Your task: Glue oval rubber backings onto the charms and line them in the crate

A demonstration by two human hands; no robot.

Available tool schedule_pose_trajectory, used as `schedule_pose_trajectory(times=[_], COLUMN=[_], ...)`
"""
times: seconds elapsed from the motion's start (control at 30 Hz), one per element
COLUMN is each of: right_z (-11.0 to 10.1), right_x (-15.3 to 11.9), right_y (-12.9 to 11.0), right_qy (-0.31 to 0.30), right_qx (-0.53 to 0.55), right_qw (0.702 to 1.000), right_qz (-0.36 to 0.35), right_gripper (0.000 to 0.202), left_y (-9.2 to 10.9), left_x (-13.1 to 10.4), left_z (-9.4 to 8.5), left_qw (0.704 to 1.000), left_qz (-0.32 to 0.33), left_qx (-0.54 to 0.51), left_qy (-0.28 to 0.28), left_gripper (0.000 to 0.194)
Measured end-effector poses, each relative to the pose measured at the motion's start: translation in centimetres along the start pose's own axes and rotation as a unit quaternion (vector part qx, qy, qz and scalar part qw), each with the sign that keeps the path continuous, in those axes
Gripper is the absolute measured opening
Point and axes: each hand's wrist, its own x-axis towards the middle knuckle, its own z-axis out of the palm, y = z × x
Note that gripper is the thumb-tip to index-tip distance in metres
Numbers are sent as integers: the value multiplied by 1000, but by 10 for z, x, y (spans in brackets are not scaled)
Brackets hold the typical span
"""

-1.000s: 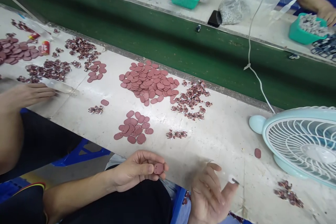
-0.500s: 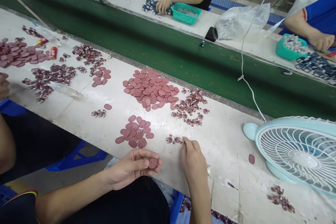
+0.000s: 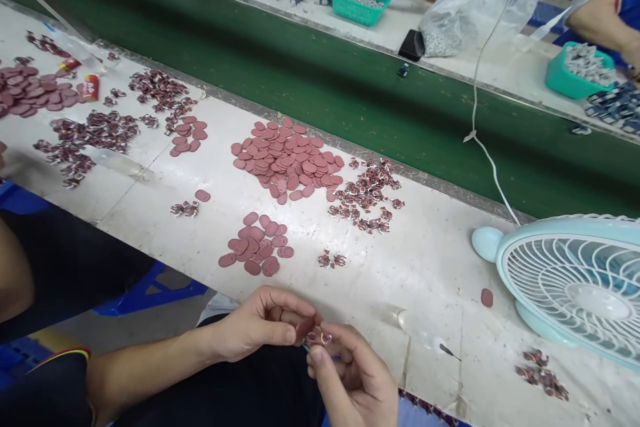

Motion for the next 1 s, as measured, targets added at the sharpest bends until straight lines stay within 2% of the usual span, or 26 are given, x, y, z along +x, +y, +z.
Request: schedule_pose_trajectory(times=[0.1, 0.27, 0.47, 0.63, 0.77, 0.9, 1.0], right_z=[7, 6, 3, 8, 9, 8, 10], right_x=[2, 6, 9, 10, 10, 9, 9], right_y=[-3, -5, -8, -8, -4, 0, 9], right_qy=[-1, -18, -49, -11, 14, 8, 28], right_qx=[14, -2, -28, -27, -24, -20, 15], right_qw=[1000, 1000, 998, 999, 999, 999, 999], right_qz=[6, 0, -19, 25, 18, 26, 34], right_gripper=[27, 25, 23, 35, 41, 38, 34], left_y=[-2, 0, -2, -5, -2, -3, -8], left_x=[0, -1, -1, -2, -3, -1, 1], left_z=[-1, 0, 6, 11, 13, 15, 17], left_qw=[1000, 999, 999, 995, 994, 995, 995], left_qz=[-1, -1, 8, 18, 37, 38, 45], left_qx=[-11, -15, -7, 54, 67, 61, 48], left_qy=[-22, -34, 33, 81, 76, 71, 70], left_gripper=[33, 35, 22, 24, 27, 25, 22])
